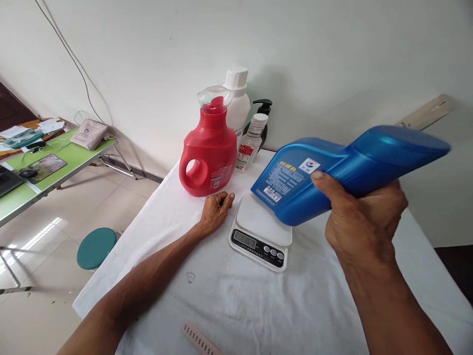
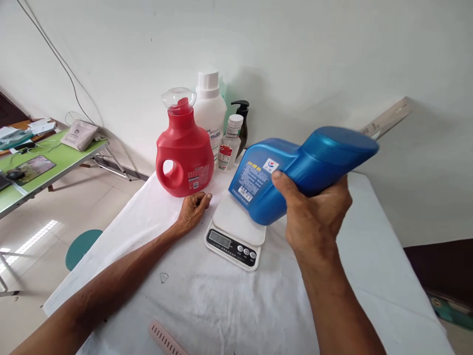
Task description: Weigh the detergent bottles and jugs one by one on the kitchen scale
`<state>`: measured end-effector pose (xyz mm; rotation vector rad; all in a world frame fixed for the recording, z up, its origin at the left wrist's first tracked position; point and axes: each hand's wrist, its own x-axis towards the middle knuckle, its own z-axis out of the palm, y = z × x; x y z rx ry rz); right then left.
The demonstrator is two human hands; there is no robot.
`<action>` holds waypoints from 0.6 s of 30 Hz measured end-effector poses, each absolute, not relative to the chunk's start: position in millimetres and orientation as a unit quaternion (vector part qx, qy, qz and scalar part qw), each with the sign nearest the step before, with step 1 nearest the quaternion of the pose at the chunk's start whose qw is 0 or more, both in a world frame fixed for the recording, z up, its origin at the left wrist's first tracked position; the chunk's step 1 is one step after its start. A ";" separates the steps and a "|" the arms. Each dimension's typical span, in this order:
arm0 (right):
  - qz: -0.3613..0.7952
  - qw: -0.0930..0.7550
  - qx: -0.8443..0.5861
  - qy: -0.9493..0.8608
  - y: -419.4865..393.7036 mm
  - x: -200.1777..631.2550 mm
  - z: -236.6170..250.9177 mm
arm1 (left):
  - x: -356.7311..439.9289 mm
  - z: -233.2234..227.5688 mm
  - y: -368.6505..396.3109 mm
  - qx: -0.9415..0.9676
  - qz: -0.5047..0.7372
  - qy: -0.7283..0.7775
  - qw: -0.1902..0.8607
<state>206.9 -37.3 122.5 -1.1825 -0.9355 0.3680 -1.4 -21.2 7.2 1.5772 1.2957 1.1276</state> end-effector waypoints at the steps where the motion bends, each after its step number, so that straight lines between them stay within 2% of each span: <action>1: 0.144 0.724 -0.522 -0.428 -27.4 209.1 126.4 | -1.2 7.1 -21.1 0.621 0.445 0.510 0.395; 4: 0.087 0.732 -0.508 -0.446 13.8 218.5 130.3 | -0.4 6.8 -21.2 0.619 0.445 0.512 0.395; 10: 0.096 0.687 -0.611 -0.381 96.9 230.0 109.6 | 0.2 7.8 -21.7 0.619 0.443 0.513 0.396; 18: 0.117 0.640 -0.669 -0.359 136.4 207.9 94.5 | 0.9 7.9 -21.5 0.614 0.448 0.509 0.404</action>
